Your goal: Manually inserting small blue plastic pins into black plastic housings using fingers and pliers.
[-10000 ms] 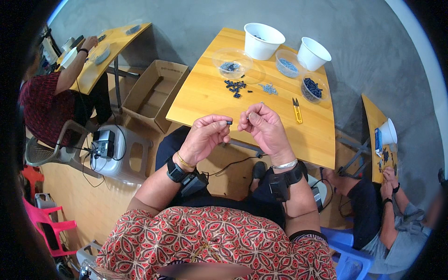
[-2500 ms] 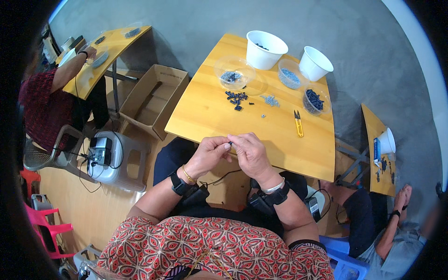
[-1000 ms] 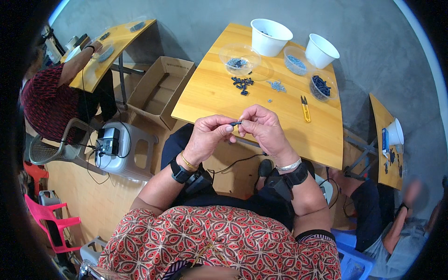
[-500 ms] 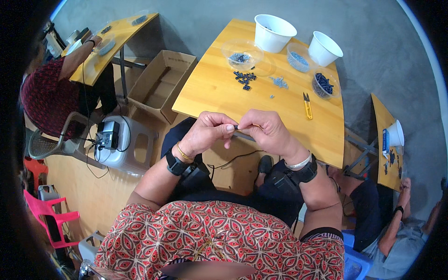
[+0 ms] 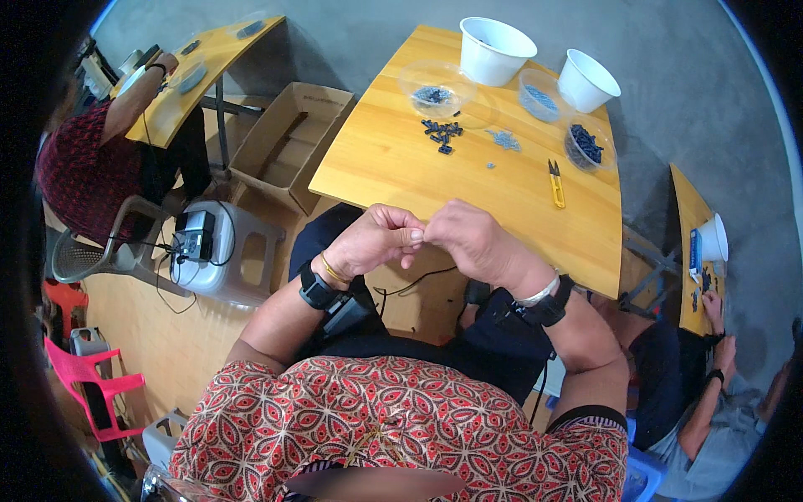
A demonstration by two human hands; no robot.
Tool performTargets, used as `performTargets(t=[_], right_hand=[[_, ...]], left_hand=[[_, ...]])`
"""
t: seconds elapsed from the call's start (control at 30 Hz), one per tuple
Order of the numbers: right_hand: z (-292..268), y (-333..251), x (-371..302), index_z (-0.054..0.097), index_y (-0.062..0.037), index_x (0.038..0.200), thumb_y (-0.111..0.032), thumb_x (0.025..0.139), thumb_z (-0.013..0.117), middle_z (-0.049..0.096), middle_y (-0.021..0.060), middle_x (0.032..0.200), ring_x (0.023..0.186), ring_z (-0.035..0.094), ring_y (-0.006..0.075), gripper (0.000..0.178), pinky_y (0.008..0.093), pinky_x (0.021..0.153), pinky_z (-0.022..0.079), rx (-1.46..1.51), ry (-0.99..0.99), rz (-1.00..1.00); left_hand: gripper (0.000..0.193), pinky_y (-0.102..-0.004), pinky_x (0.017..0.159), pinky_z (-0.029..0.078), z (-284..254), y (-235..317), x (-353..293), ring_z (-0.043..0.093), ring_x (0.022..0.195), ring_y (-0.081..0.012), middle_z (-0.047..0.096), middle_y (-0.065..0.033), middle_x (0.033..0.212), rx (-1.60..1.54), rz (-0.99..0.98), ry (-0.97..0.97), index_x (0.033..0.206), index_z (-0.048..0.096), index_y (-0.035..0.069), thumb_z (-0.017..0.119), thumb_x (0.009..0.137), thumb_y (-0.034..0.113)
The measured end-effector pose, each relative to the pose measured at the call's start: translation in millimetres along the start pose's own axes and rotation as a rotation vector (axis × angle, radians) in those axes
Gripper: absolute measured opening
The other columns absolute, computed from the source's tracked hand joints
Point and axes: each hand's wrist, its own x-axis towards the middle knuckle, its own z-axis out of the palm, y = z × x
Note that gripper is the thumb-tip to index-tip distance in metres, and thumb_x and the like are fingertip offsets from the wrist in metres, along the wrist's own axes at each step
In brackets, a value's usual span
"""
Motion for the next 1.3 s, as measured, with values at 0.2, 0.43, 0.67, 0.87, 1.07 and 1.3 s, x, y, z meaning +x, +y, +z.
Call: performTargets(t=[0.2,0.43,0.67,0.87,1.07,1.3], right_hand=[[6.2,-0.9,-17.6,0.058,0.0007,0.091,-0.001,0.079,0.057,0.058,0.0104,0.078,0.072,0.058,0.0206,0.013,0.027,0.064,0.045,0.292,0.398,0.58],[9.5,-6.6,-8.9,0.059,0.0007,0.085,-0.002,0.078,0.059,0.059,0.0112,0.073,0.066,0.058,0.0191,0.008,0.0277,0.06,0.045,0.214,0.268,0.57],[19.0,-1.2,-8.9,0.056,0.0004,0.08,0.0,0.076,0.059,0.058,0.0114,0.071,0.065,0.057,0.0212,0.005,0.0287,0.059,0.045,0.197,0.349,0.558],[35.4,14.3,-13.8,0.056,-0.0008,0.08,0.001,0.074,0.059,0.057,0.0111,0.074,0.066,0.056,0.0236,0.007,0.0304,0.06,0.045,0.12,0.489,0.529],[45.3,46.2,-27.9,0.057,-0.0025,0.079,0.001,0.069,0.06,0.055,0.0103,0.074,0.072,0.051,0.0294,0.011,0.0372,0.066,0.042,-0.262,0.44,0.437],[36.7,61.8,-29.3,0.058,-0.0018,0.08,0.001,0.074,0.054,0.057,0.0123,0.076,0.074,0.052,0.0299,0.008,0.038,0.068,0.042,-0.145,0.553,0.604]], left_hand=[[0.014,-0.0227,0.054,0.049,1.4,5.9,-3.3,0.056,0.06,-0.0108,0.059,-0.004,0.074,0.105,0.12,0.03,0.093,0.062,-0.001,0.06,0.082,0.008],[0.015,-0.0209,0.055,0.049,5.5,9.1,-3.9,0.058,0.061,-0.0104,0.062,-0.0054,0.079,0.194,0.142,0.068,0.094,0.062,-0.001,0.061,0.082,0.008],[0.017,-0.0217,0.059,0.05,10.6,10.0,1.5,0.059,0.063,-0.0116,0.063,-0.0075,0.084,0.053,0.169,0.117,0.097,0.06,-0.003,0.06,0.082,0.006],[0.011,-0.022,0.061,0.049,14.6,-1.9,21.4,0.059,0.07,-0.0116,0.063,-0.0064,0.083,0.266,0.298,0.236,0.092,0.062,0.0,0.06,0.082,0.004],[0.008,-0.0373,0.069,0.041,-6.6,-20.6,57.4,0.055,0.073,-0.0235,0.058,-0.0071,0.068,1.224,0.781,0.418,0.075,0.064,0.007,0.067,0.067,0.005],[0.009,-0.0348,0.072,0.035,1.8,-19.5,63.4,0.052,0.07,-0.0239,0.055,-0.0056,0.065,1.481,0.839,0.431,0.074,0.064,0.01,0.067,0.065,0.01]])
